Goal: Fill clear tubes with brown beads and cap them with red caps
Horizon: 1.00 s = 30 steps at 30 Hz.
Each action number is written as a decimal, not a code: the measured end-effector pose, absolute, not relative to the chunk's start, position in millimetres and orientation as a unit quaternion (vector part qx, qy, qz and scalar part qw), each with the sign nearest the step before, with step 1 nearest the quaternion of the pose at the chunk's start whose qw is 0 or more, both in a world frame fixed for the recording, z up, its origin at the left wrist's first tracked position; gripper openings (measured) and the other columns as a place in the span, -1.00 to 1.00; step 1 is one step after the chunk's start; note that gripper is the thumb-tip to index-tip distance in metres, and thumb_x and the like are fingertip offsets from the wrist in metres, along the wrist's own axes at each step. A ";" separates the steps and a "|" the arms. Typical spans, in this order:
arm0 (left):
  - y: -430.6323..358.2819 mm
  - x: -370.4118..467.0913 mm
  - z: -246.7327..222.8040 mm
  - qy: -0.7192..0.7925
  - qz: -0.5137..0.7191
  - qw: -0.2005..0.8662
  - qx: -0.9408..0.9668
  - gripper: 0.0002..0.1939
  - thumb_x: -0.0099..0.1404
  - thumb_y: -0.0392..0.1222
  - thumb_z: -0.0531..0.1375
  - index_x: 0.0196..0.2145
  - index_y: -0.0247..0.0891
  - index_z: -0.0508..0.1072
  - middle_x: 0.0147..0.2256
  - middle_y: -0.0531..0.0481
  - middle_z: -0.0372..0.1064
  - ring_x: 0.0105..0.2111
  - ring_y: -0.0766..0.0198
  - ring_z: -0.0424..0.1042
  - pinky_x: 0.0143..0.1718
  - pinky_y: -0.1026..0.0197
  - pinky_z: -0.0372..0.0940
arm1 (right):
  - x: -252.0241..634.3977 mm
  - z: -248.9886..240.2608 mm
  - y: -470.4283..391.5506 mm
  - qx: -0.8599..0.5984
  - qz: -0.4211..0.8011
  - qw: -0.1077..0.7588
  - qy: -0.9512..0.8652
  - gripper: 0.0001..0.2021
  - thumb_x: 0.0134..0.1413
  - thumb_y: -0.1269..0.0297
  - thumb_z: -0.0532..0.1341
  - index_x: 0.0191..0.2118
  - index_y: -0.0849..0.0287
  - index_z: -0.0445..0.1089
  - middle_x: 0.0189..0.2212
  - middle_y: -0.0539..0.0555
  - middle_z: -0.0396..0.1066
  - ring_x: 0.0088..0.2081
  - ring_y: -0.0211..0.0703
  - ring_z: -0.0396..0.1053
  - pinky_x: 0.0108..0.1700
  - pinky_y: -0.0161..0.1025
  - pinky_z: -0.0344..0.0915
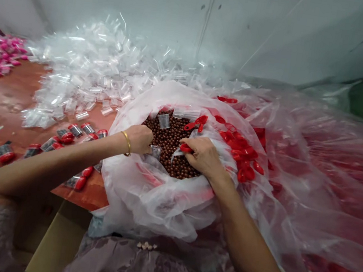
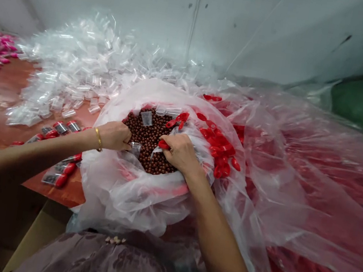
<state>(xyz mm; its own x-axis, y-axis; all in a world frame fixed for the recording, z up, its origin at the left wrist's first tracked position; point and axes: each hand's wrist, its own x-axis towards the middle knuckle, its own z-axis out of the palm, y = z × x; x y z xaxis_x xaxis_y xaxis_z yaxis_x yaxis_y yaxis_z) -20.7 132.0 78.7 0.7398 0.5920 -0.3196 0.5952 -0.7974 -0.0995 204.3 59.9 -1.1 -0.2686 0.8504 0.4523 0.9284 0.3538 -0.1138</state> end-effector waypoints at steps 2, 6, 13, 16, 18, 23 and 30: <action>134.5 -8.6 72.5 0.335 -0.186 0.019 0.923 -0.38 0.21 0.29 0.05 -0.38 -0.37 0.58 -0.42 -0.27 0.49 -0.31 0.04 0.49 -0.38 0.21 0.23 | 203.9 -0.6 59.2 -0.564 -0.087 0.224 -0.790 -0.72 0.02 0.41 0.13 -0.14 0.20 0.49 -0.36 0.14 0.52 -0.30 -0.04 0.40 -0.16 -0.16 0.22; 129.6 7.9 57.8 0.366 -0.160 0.022 0.916 -0.25 0.19 0.39 -0.03 -0.27 -0.41 0.56 -0.32 -0.34 0.50 -0.20 -0.09 0.49 -0.32 0.15 0.28 | 203.6 0.0 58.4 -0.571 -0.081 0.220 -0.787 -0.73 0.03 0.40 0.13 -0.14 0.19 0.49 -0.35 0.14 0.52 -0.28 -0.04 0.40 -0.15 -0.16 0.21; 152.2 16.1 62.3 0.406 -0.132 0.050 0.903 -0.59 0.17 0.07 0.11 -0.30 -0.34 0.54 -0.31 -0.24 0.50 -0.22 0.03 0.49 -0.29 0.21 0.28 | 203.9 2.9 56.2 -0.568 -0.067 0.223 -0.790 -0.71 0.05 0.40 0.13 -0.12 0.21 0.48 -0.34 0.15 0.51 -0.27 -0.02 0.40 -0.14 -0.15 0.22; 167.4 14.0 73.7 0.367 -0.187 0.069 0.908 -0.74 0.14 -0.08 0.15 -0.49 -0.32 0.51 -0.43 -0.19 0.48 -0.36 0.10 0.47 -0.31 0.21 0.27 | 204.5 2.7 55.8 -0.567 -0.061 0.233 -0.787 -0.72 0.04 0.41 0.12 -0.13 0.19 0.48 -0.35 0.14 0.51 -0.27 -0.03 0.40 -0.14 -0.15 0.22; 173.7 14.9 78.4 0.354 -0.248 0.130 0.892 -0.68 0.18 -0.11 0.11 -0.63 -0.30 0.44 -0.55 -0.13 0.44 -0.50 0.20 0.40 -0.36 0.22 0.26 | 205.0 2.2 55.7 -0.567 -0.058 0.242 -0.785 -0.73 0.04 0.42 0.12 -0.15 0.17 0.48 -0.36 0.12 0.51 -0.29 -0.05 0.40 -0.15 -0.16 0.22; 178.0 24.7 75.4 0.396 -0.281 0.207 0.849 -0.69 0.22 -0.21 0.02 -0.62 -0.29 0.39 -0.70 -0.05 0.32 -0.66 0.28 0.27 -0.46 0.26 0.23 | 206.0 2.3 55.1 -0.557 -0.049 0.256 -0.789 -0.69 -0.05 0.48 0.13 -0.15 0.18 0.47 -0.31 0.12 0.54 -0.29 -0.06 0.41 -0.16 -0.16 0.21; 180.0 44.8 57.0 0.418 -0.204 0.196 0.863 -0.80 0.13 -0.15 0.16 -0.57 -0.29 0.43 -0.69 -0.03 0.34 -0.55 0.21 0.41 -0.36 0.26 0.28 | 208.8 1.6 54.2 -0.550 -0.029 0.265 -0.791 -0.68 -0.04 0.48 0.12 -0.14 0.18 0.46 -0.30 0.13 0.54 -0.28 -0.05 0.41 -0.16 -0.14 0.23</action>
